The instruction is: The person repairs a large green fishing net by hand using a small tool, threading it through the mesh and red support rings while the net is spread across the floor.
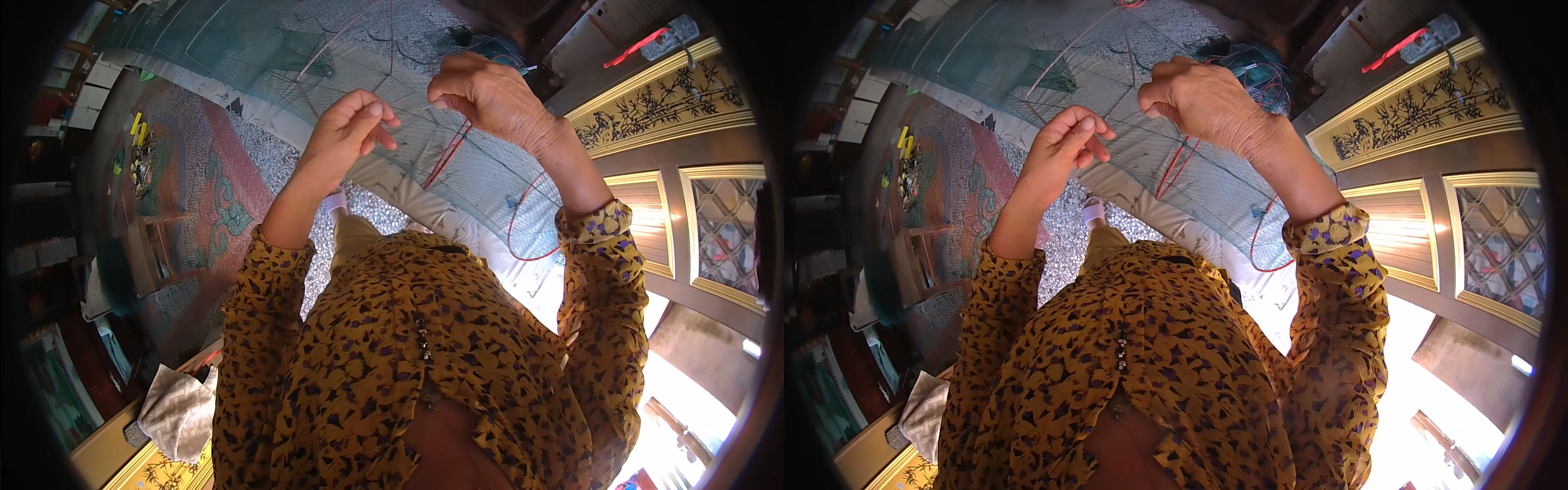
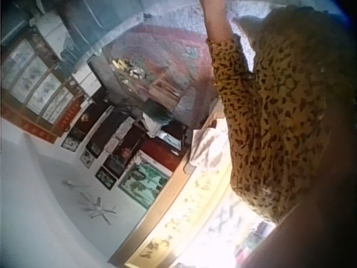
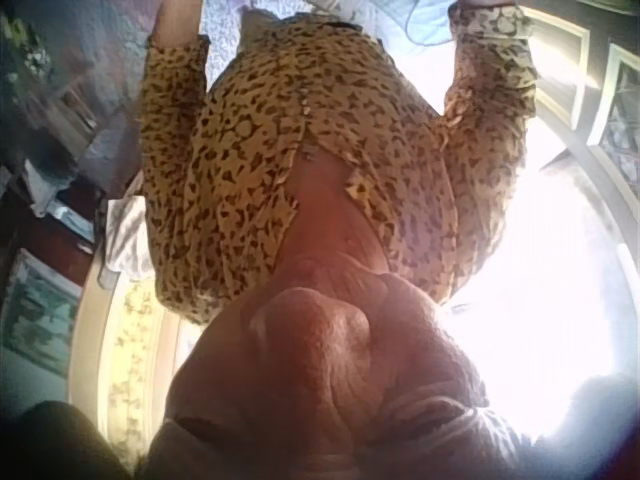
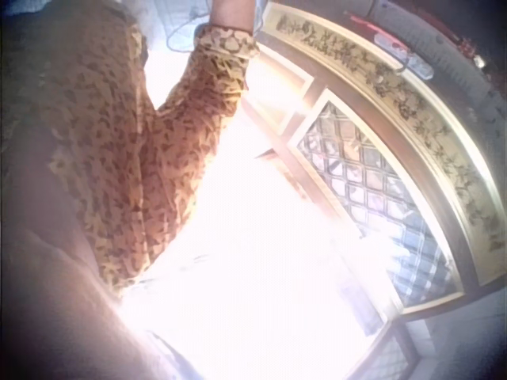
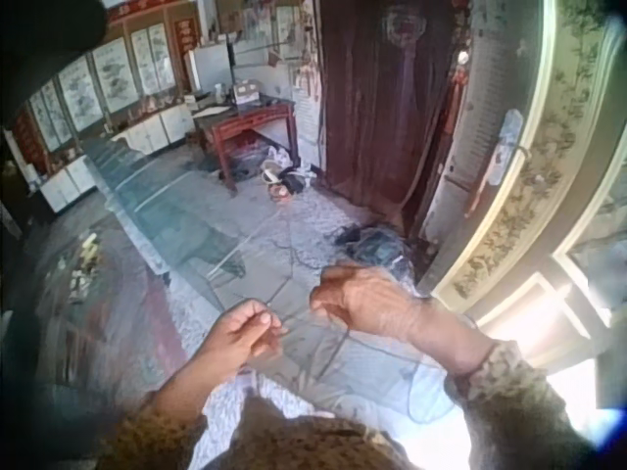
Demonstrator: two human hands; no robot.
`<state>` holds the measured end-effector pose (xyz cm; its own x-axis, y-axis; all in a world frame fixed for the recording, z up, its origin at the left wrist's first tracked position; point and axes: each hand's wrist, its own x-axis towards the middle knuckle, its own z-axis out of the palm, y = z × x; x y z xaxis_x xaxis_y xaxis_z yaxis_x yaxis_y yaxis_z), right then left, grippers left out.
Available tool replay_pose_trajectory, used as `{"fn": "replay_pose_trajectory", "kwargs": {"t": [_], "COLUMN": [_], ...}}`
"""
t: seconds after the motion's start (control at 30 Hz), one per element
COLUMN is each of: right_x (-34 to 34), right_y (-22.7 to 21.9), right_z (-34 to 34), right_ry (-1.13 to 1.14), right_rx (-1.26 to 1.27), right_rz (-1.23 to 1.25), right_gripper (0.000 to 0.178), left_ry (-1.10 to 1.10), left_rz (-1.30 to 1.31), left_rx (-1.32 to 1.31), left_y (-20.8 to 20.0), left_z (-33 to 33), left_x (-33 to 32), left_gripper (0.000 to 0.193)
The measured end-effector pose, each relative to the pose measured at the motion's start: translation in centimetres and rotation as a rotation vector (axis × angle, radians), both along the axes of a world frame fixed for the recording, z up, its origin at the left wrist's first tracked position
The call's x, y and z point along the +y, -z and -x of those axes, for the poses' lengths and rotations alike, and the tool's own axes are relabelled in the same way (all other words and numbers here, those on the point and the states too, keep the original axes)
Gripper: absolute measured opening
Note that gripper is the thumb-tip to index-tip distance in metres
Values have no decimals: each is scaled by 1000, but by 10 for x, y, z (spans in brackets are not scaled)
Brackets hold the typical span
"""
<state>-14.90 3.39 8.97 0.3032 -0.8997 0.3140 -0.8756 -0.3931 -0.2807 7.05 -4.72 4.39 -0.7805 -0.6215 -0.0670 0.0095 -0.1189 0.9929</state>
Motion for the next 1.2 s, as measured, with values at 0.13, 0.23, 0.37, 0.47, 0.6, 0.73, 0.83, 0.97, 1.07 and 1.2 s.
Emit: {"fn": "replay_pose_trajectory", "kwargs": {"t": [0.13,0.23,0.37,0.47,0.6,0.73,0.83,0.97,1.07,1.2], "right_x": [-12,-18,-22,-21,-24,-16,-4,10,11,6], "right_y": [8,9,16,20,37,30,22,-9,-46,-89], "right_z": [-2,-3,-9,-19,-27,-36,-77,-101,-94,-50], "right_ry": [-62,-118,-148,-163,-237,-239,-387,-432,-354,-463], "right_rx": [25,-36,-167,-296,-322,-169,-362,-544,-810,-1047], "right_rz": [-89,-155,-206,-227,-175,46,94,31,133,291], "right_gripper": [6,8,14,17,18,14,13,13,14,21], "left_ry": [-12,-31,-32,-34,-60,-44,-63,-147,-189,-181], "left_rz": [23,89,94,88,24,49,224,377,552,714], "left_rx": [-65,-108,-108,-132,-70,-25,20,-41,-26,92], "left_y": [4,8,11,9,12,16,29,18,6,9], "left_z": [3,5,2,0,-4,-5,-4,7,8,16], "left_x": [7,8,6,4,-2,-5,-1,17,41,39], "left_gripper": [18,19,20,20,20,11,19,18,19,15]}}
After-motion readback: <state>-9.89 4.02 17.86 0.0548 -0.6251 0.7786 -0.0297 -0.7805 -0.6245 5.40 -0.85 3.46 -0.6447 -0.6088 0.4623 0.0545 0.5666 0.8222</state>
